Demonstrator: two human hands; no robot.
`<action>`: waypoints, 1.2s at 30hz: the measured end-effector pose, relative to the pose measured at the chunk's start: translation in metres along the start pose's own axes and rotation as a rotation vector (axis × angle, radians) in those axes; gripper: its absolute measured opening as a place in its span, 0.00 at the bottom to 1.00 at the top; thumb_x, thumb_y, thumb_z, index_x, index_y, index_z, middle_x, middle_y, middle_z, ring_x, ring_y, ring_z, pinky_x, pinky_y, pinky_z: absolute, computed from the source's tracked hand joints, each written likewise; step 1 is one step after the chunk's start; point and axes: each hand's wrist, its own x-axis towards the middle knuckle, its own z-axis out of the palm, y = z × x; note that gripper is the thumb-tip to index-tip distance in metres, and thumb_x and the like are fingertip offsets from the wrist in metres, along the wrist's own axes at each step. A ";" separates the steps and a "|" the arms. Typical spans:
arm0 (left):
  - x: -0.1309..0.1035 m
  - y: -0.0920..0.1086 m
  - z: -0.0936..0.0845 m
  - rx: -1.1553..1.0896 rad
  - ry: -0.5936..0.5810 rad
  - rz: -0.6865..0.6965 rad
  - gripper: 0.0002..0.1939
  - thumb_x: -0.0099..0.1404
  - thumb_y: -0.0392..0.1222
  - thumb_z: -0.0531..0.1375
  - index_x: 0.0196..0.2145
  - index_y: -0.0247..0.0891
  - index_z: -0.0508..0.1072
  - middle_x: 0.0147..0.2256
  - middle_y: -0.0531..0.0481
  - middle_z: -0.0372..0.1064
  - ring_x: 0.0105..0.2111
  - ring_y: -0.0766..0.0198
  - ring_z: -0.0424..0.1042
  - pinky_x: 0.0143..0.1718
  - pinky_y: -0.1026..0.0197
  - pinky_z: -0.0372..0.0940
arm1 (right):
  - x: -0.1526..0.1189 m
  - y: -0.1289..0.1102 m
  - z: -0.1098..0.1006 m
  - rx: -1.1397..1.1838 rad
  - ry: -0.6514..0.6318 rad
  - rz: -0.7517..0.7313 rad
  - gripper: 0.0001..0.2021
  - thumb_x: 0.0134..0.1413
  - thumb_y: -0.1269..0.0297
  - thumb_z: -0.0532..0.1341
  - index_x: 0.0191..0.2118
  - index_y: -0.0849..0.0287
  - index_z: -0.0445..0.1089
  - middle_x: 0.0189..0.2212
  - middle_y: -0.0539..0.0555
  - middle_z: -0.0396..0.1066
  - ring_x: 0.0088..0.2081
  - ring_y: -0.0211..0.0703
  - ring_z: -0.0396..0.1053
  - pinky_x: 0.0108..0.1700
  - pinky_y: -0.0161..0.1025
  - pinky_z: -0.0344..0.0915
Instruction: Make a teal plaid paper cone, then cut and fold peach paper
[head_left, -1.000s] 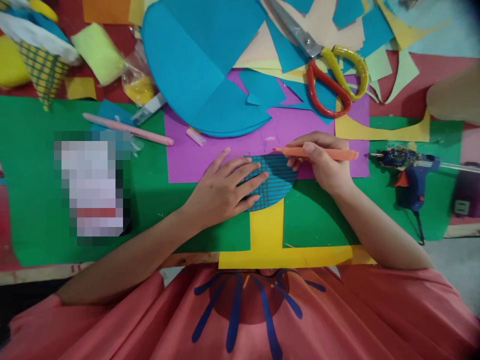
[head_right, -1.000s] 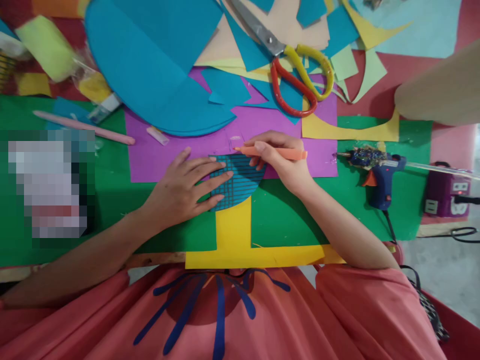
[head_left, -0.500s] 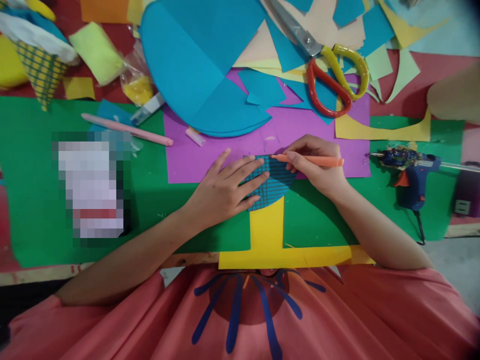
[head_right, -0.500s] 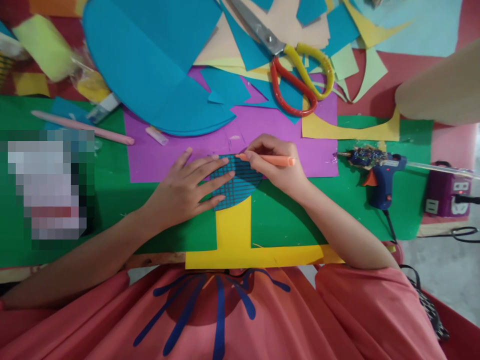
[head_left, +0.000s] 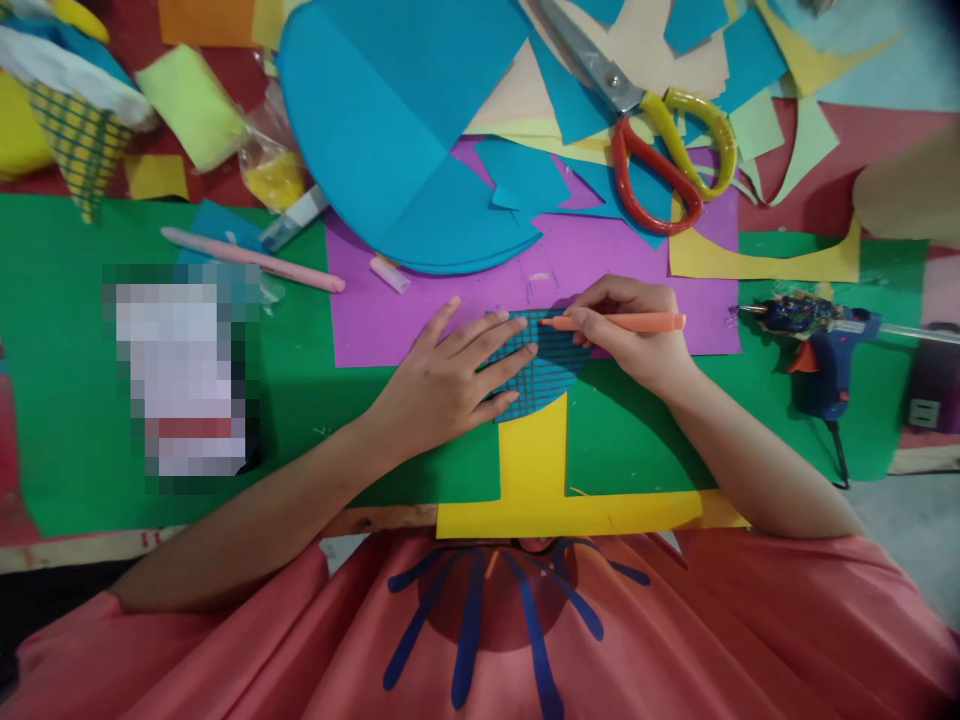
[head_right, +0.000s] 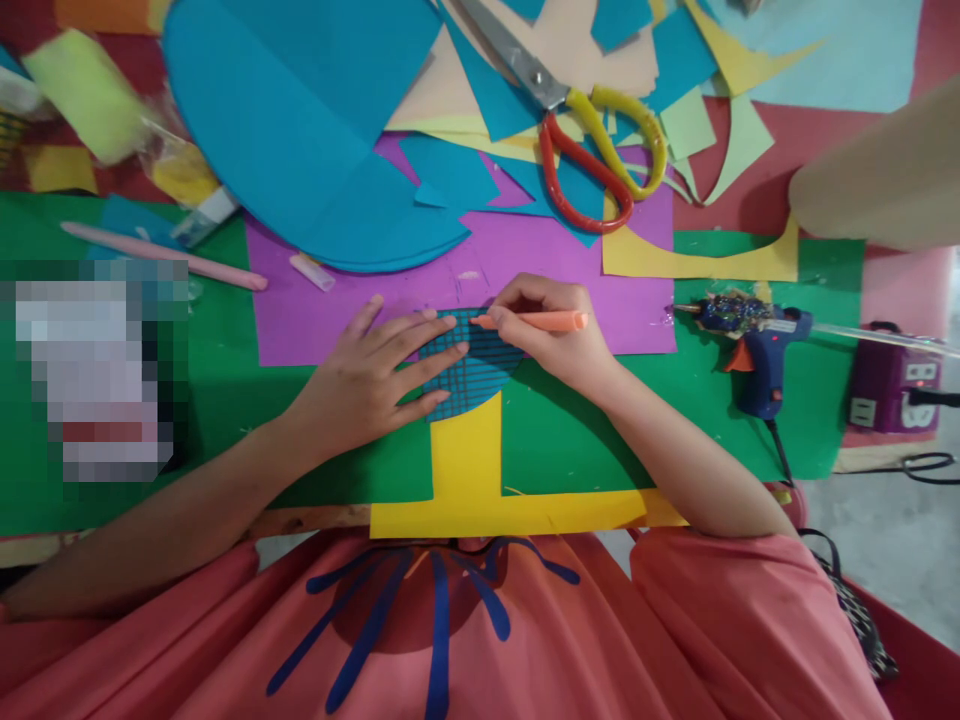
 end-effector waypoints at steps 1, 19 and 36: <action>0.000 0.000 -0.001 -0.014 -0.003 -0.005 0.19 0.72 0.44 0.51 0.59 0.42 0.66 0.62 0.43 0.63 0.60 0.52 0.64 0.62 0.37 0.55 | 0.000 0.000 0.000 0.002 0.001 0.002 0.10 0.53 0.60 0.65 0.28 0.61 0.72 0.22 0.48 0.72 0.22 0.33 0.65 0.22 0.32 0.59; -0.001 0.000 0.003 -0.014 0.037 -0.003 0.21 0.72 0.45 0.51 0.59 0.37 0.66 0.59 0.40 0.66 0.60 0.52 0.65 0.64 0.39 0.53 | 0.000 -0.004 -0.002 -0.026 -0.070 -0.007 0.09 0.51 0.62 0.64 0.25 0.61 0.72 0.19 0.47 0.69 0.20 0.32 0.64 0.22 0.32 0.58; 0.001 -0.003 0.003 -0.125 -0.006 -0.133 0.24 0.72 0.44 0.50 0.63 0.35 0.61 0.64 0.39 0.58 0.66 0.53 0.56 0.66 0.44 0.52 | -0.003 -0.001 0.003 0.058 -0.063 -0.011 0.12 0.54 0.56 0.65 0.31 0.61 0.72 0.26 0.50 0.74 0.26 0.33 0.68 0.27 0.32 0.65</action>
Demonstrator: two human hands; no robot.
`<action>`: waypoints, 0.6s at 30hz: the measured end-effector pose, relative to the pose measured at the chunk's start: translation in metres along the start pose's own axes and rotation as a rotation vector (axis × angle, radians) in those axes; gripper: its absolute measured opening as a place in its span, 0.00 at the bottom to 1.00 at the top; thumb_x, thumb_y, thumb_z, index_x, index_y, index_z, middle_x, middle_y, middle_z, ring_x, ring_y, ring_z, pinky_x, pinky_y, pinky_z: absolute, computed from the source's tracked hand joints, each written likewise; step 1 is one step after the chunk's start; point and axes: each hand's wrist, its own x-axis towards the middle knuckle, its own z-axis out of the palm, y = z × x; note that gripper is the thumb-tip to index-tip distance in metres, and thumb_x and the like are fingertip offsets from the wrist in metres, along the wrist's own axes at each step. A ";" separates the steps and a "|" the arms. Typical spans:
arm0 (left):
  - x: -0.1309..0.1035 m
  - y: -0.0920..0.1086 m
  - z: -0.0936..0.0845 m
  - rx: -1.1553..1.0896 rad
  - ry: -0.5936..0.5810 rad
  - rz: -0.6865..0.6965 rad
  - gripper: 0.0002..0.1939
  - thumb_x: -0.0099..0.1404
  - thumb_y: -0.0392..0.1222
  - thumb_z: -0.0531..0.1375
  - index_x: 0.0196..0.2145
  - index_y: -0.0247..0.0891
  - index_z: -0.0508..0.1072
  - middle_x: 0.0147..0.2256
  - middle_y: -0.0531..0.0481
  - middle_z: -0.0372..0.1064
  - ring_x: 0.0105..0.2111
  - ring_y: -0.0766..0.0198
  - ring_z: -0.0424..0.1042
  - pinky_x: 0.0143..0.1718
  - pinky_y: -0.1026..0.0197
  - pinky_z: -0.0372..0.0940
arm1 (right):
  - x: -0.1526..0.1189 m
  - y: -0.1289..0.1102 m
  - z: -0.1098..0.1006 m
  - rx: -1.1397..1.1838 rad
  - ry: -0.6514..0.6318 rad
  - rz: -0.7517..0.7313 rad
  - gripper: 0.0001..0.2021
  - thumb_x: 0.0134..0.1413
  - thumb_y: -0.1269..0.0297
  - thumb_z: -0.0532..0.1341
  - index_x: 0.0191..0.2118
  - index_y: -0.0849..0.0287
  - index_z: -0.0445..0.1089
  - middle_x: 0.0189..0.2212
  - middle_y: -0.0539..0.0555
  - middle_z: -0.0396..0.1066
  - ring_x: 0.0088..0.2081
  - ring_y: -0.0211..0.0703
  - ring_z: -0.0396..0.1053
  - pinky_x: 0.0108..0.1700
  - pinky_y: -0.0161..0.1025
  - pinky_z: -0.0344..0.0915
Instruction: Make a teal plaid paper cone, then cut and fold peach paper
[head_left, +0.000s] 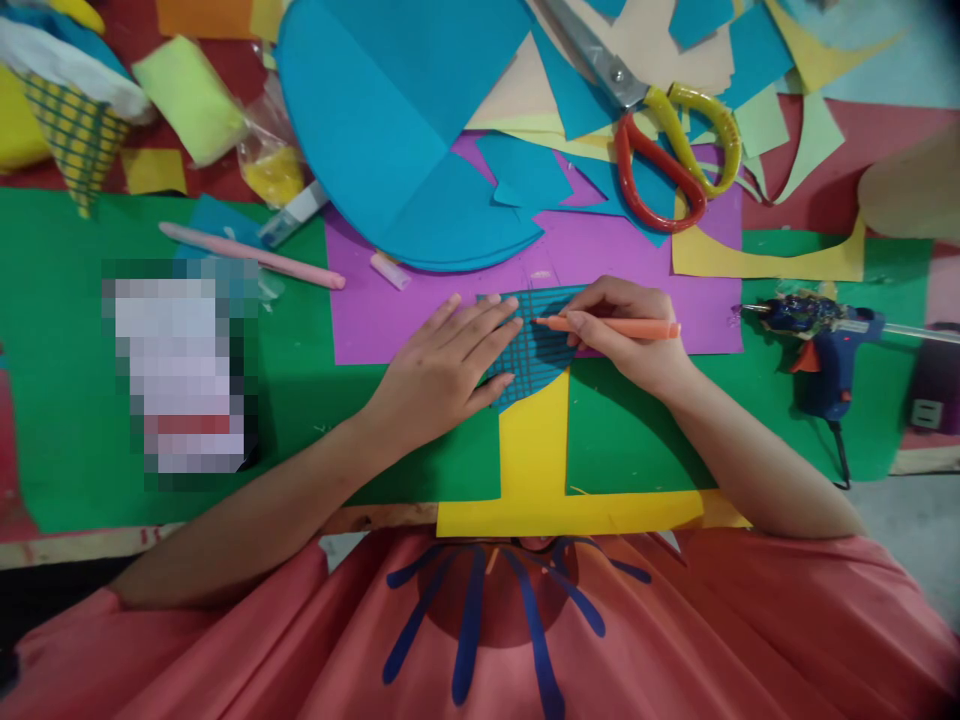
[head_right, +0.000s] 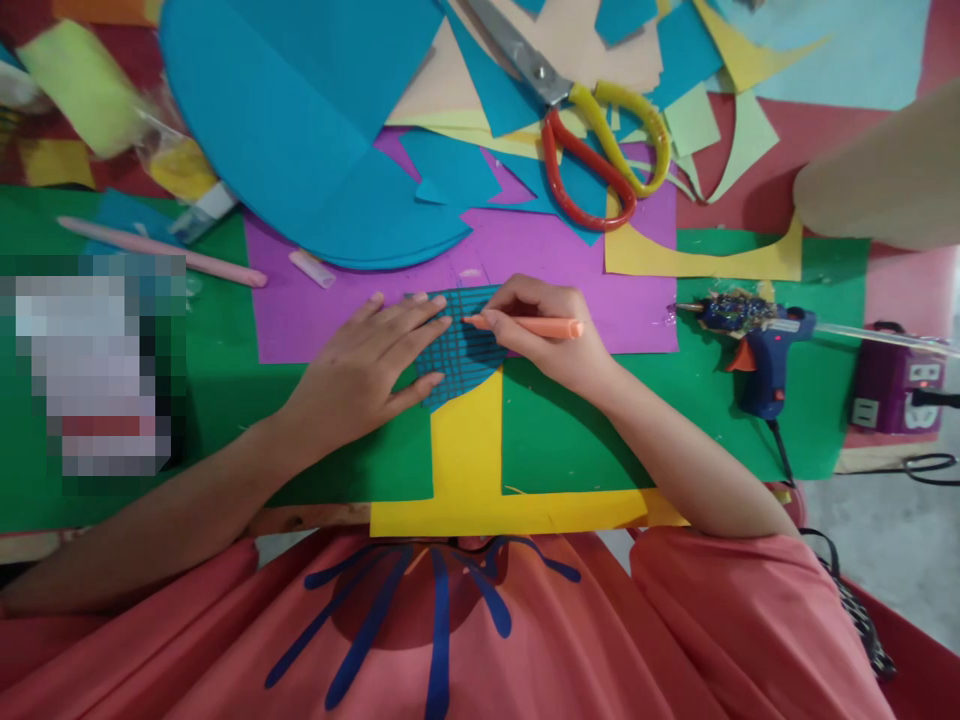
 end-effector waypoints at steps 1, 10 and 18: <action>0.000 0.000 0.000 0.002 -0.002 0.000 0.24 0.72 0.44 0.50 0.62 0.34 0.62 0.64 0.39 0.59 0.65 0.53 0.57 0.66 0.45 0.52 | 0.000 0.000 0.000 -0.012 0.003 -0.001 0.12 0.54 0.56 0.65 0.31 0.61 0.72 0.26 0.50 0.73 0.26 0.33 0.68 0.27 0.32 0.65; 0.001 0.001 -0.002 0.023 0.001 0.002 0.23 0.72 0.44 0.50 0.61 0.33 0.63 0.63 0.38 0.60 0.65 0.52 0.58 0.66 0.45 0.54 | 0.002 -0.001 -0.002 -0.100 -0.032 -0.032 0.11 0.55 0.58 0.63 0.29 0.61 0.73 0.23 0.49 0.72 0.23 0.33 0.65 0.24 0.33 0.59; -0.001 0.000 0.001 0.042 0.026 0.013 0.23 0.73 0.45 0.49 0.61 0.34 0.62 0.63 0.40 0.60 0.65 0.54 0.58 0.66 0.45 0.53 | 0.001 -0.001 -0.005 -0.146 -0.096 0.007 0.11 0.51 0.60 0.65 0.24 0.61 0.71 0.21 0.49 0.72 0.23 0.33 0.64 0.24 0.32 0.58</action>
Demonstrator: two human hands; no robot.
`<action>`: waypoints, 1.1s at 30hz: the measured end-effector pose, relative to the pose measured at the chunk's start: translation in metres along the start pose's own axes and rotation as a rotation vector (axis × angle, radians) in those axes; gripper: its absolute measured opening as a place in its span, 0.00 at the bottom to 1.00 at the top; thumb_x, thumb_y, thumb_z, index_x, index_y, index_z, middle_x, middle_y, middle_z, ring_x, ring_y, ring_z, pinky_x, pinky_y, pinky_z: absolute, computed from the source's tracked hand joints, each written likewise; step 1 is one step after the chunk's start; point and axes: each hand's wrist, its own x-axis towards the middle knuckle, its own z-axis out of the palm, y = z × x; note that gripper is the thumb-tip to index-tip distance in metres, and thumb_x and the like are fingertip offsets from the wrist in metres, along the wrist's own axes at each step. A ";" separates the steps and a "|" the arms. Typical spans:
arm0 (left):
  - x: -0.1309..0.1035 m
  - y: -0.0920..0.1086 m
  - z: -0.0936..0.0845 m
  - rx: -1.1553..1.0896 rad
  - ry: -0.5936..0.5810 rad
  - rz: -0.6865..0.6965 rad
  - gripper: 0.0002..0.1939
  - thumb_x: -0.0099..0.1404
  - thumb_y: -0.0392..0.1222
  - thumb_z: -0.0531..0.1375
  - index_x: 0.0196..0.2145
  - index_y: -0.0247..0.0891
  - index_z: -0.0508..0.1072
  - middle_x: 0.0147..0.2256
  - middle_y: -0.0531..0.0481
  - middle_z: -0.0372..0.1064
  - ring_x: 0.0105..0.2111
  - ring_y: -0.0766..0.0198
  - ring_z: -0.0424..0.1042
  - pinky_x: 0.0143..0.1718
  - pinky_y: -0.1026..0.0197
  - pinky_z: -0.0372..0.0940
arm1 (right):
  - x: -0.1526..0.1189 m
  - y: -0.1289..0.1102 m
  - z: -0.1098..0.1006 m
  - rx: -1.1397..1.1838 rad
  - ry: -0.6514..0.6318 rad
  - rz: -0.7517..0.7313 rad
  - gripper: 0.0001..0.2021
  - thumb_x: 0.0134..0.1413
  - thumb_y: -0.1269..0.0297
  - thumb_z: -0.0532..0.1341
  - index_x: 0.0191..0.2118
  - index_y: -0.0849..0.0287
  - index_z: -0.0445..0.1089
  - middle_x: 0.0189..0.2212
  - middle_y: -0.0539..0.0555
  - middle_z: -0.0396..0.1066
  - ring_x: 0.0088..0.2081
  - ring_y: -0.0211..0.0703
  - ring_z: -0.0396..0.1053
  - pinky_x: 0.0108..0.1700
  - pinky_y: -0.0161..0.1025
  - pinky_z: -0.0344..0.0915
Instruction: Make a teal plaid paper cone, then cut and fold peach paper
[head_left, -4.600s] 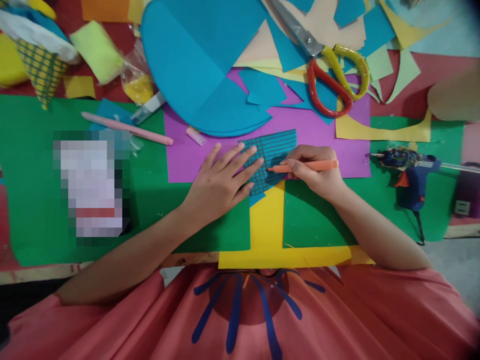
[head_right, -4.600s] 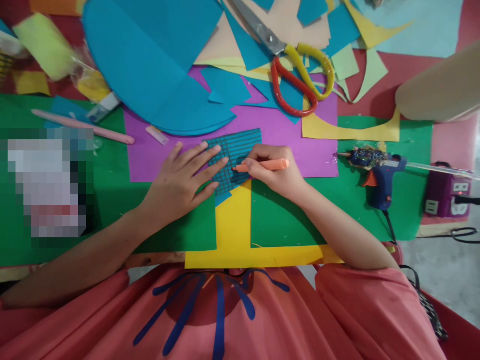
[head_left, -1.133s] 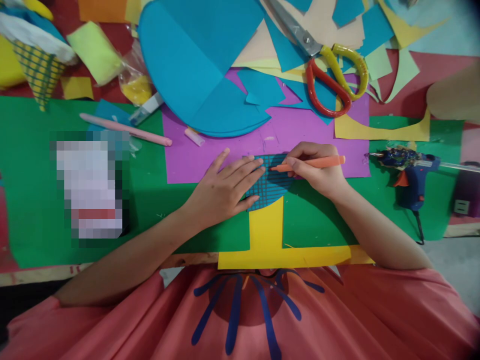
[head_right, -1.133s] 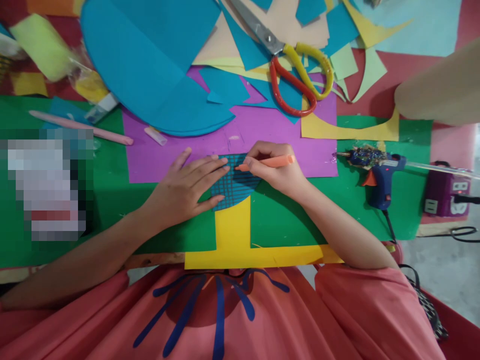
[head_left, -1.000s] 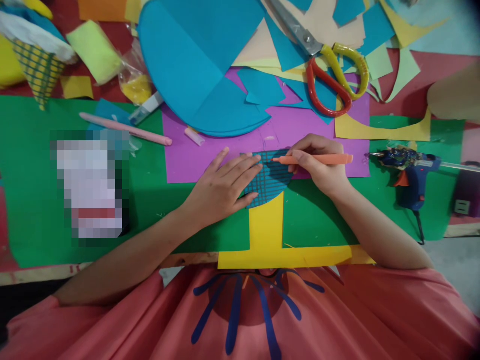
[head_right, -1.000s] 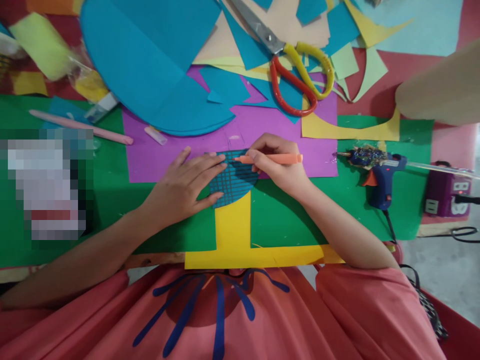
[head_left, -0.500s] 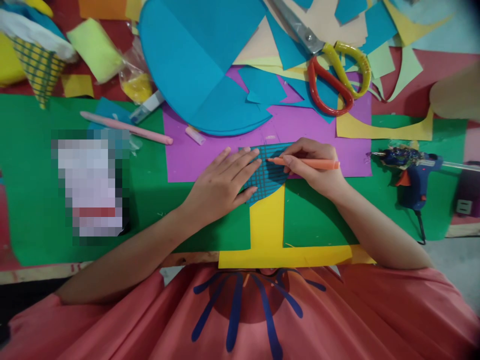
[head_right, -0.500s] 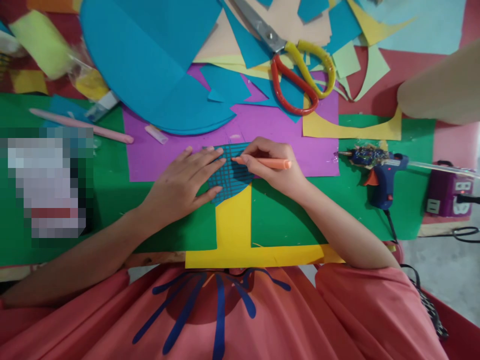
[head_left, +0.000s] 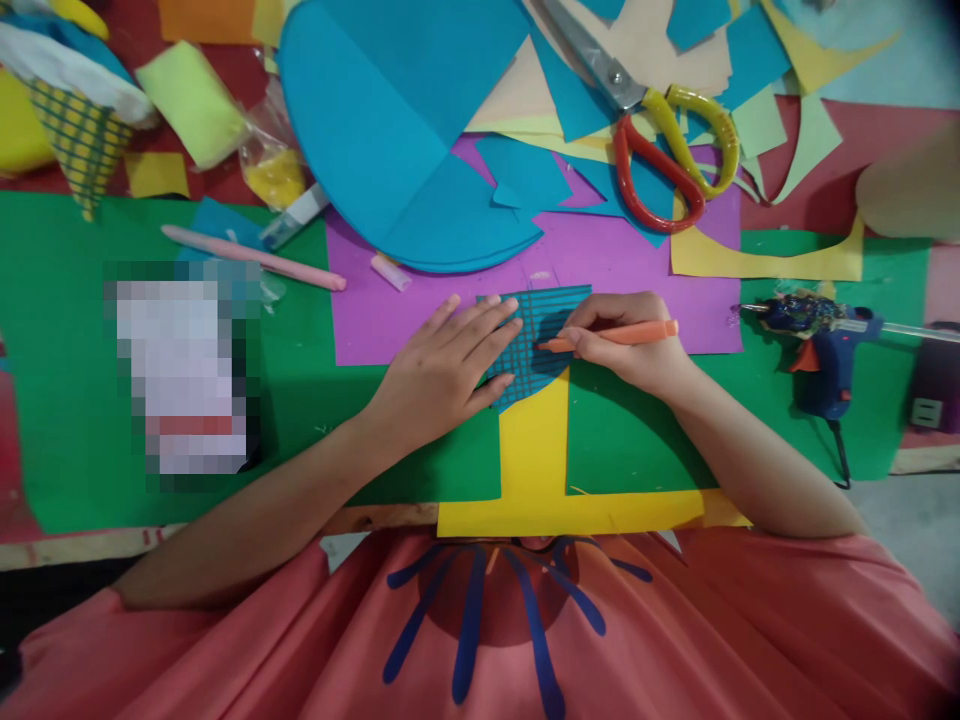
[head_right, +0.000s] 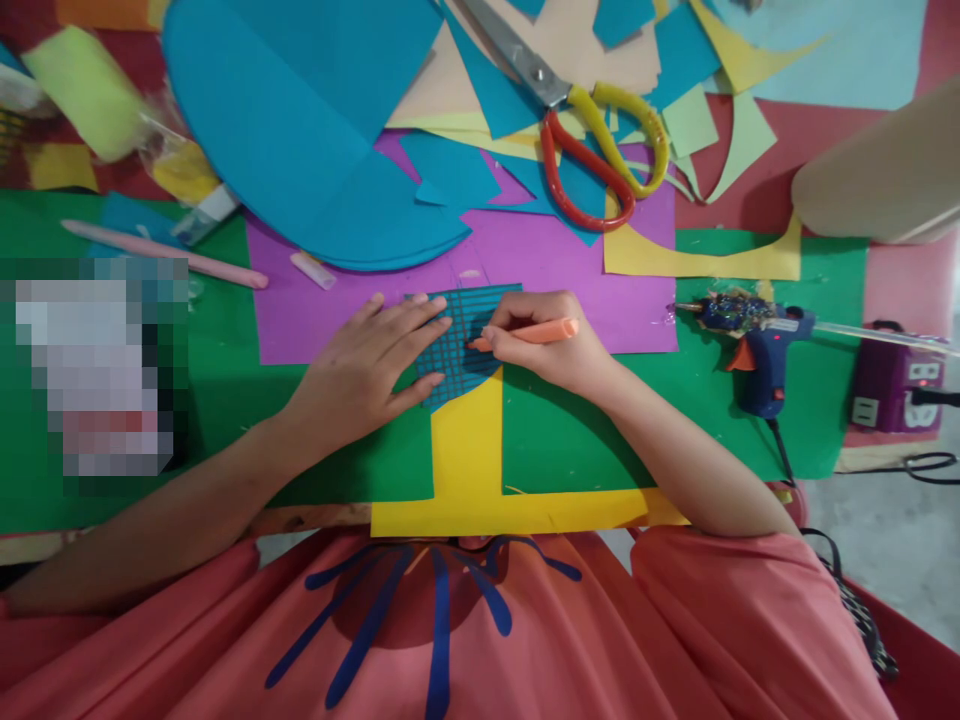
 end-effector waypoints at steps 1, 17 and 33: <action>0.000 0.000 0.000 0.005 0.002 0.004 0.23 0.73 0.45 0.49 0.61 0.34 0.62 0.63 0.39 0.60 0.65 0.54 0.58 0.66 0.46 0.53 | 0.000 0.000 0.000 0.018 0.009 0.007 0.11 0.50 0.60 0.65 0.24 0.61 0.71 0.20 0.49 0.72 0.23 0.33 0.65 0.23 0.32 0.58; 0.013 -0.010 0.002 -0.020 -0.048 -0.018 0.26 0.74 0.47 0.46 0.64 0.32 0.58 0.66 0.37 0.54 0.67 0.52 0.52 0.67 0.43 0.48 | -0.001 0.004 0.003 0.141 0.135 0.000 0.12 0.53 0.55 0.65 0.27 0.59 0.70 0.20 0.48 0.71 0.22 0.35 0.68 0.24 0.34 0.64; 0.014 -0.014 0.005 -0.066 -0.038 -0.020 0.27 0.74 0.48 0.46 0.65 0.32 0.57 0.66 0.37 0.53 0.68 0.52 0.50 0.67 0.44 0.47 | 0.000 0.002 0.003 0.031 0.128 -0.023 0.13 0.55 0.55 0.64 0.27 0.59 0.71 0.22 0.48 0.70 0.23 0.34 0.65 0.24 0.34 0.60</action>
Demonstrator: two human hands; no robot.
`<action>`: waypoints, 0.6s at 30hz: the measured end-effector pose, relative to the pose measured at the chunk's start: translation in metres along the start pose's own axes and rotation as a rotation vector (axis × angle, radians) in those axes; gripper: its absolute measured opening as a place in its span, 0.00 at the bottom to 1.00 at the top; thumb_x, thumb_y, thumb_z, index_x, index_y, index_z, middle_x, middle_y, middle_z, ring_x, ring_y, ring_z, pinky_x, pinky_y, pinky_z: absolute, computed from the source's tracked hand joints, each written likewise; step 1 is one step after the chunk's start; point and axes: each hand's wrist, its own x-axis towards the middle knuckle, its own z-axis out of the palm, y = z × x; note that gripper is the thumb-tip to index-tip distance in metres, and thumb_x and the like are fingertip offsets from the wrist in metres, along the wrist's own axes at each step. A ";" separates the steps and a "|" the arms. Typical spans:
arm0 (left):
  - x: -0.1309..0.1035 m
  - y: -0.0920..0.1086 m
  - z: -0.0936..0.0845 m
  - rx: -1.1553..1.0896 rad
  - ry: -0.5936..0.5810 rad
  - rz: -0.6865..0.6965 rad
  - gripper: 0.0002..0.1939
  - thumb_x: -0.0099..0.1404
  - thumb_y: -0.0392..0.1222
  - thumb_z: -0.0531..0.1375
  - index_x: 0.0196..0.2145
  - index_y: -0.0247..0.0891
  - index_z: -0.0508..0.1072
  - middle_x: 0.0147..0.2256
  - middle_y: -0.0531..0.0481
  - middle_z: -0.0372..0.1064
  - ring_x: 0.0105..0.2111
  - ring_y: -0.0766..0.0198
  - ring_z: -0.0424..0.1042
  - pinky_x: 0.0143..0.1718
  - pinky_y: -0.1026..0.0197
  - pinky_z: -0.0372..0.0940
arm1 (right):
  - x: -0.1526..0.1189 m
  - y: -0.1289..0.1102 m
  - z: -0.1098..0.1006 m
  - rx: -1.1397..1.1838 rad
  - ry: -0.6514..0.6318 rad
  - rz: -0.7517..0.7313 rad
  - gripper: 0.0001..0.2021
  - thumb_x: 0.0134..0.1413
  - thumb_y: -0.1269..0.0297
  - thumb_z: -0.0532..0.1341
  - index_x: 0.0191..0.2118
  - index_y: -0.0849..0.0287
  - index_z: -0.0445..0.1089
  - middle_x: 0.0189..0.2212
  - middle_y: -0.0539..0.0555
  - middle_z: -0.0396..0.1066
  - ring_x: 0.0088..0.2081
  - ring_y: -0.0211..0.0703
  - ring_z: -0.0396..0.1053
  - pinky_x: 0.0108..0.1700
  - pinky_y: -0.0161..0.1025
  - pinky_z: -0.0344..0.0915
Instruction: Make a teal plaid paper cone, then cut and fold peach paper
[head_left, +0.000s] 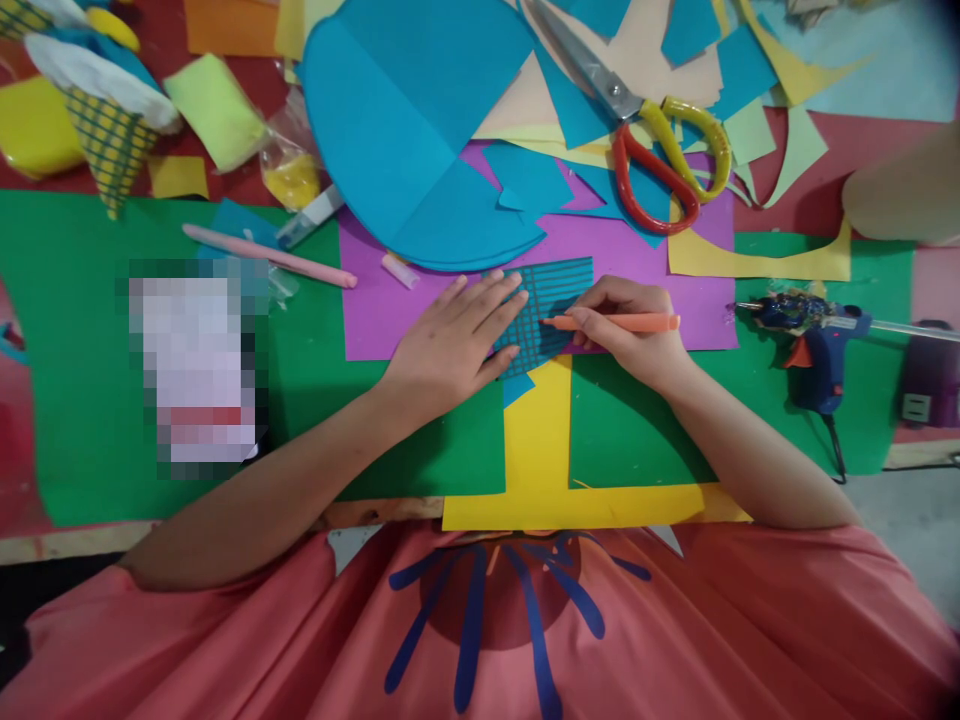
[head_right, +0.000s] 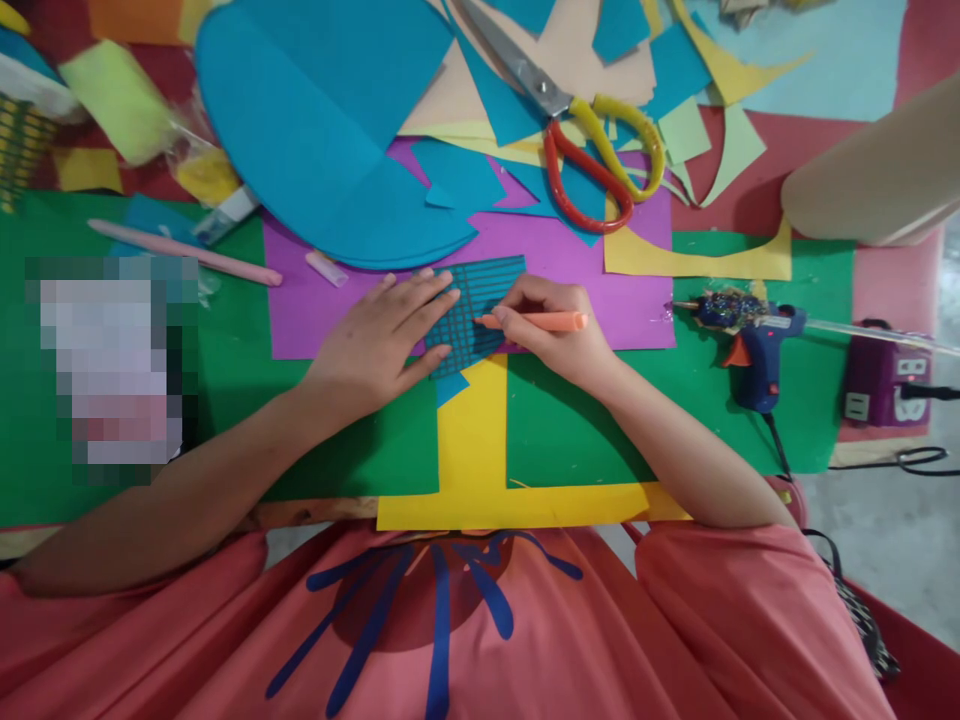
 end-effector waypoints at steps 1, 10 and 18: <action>0.000 0.000 0.000 0.000 -0.003 0.001 0.27 0.74 0.48 0.45 0.65 0.32 0.56 0.66 0.37 0.53 0.68 0.52 0.50 0.67 0.44 0.47 | 0.000 0.000 0.000 -0.004 -0.005 0.001 0.13 0.55 0.55 0.64 0.27 0.59 0.71 0.21 0.48 0.70 0.23 0.34 0.65 0.23 0.34 0.59; -0.001 -0.002 0.000 -0.012 -0.010 0.008 0.28 0.74 0.49 0.45 0.66 0.34 0.54 0.67 0.38 0.51 0.68 0.51 0.49 0.67 0.44 0.46 | 0.000 0.001 -0.004 -0.060 -0.065 0.011 0.13 0.53 0.58 0.64 0.23 0.60 0.69 0.21 0.49 0.70 0.22 0.33 0.63 0.24 0.34 0.55; -0.001 -0.003 0.002 0.001 0.018 0.027 0.27 0.74 0.50 0.45 0.65 0.35 0.55 0.66 0.39 0.53 0.67 0.52 0.50 0.67 0.45 0.47 | 0.000 0.000 -0.005 -0.104 -0.145 -0.003 0.14 0.53 0.59 0.63 0.21 0.61 0.67 0.18 0.48 0.65 0.22 0.32 0.59 0.23 0.33 0.51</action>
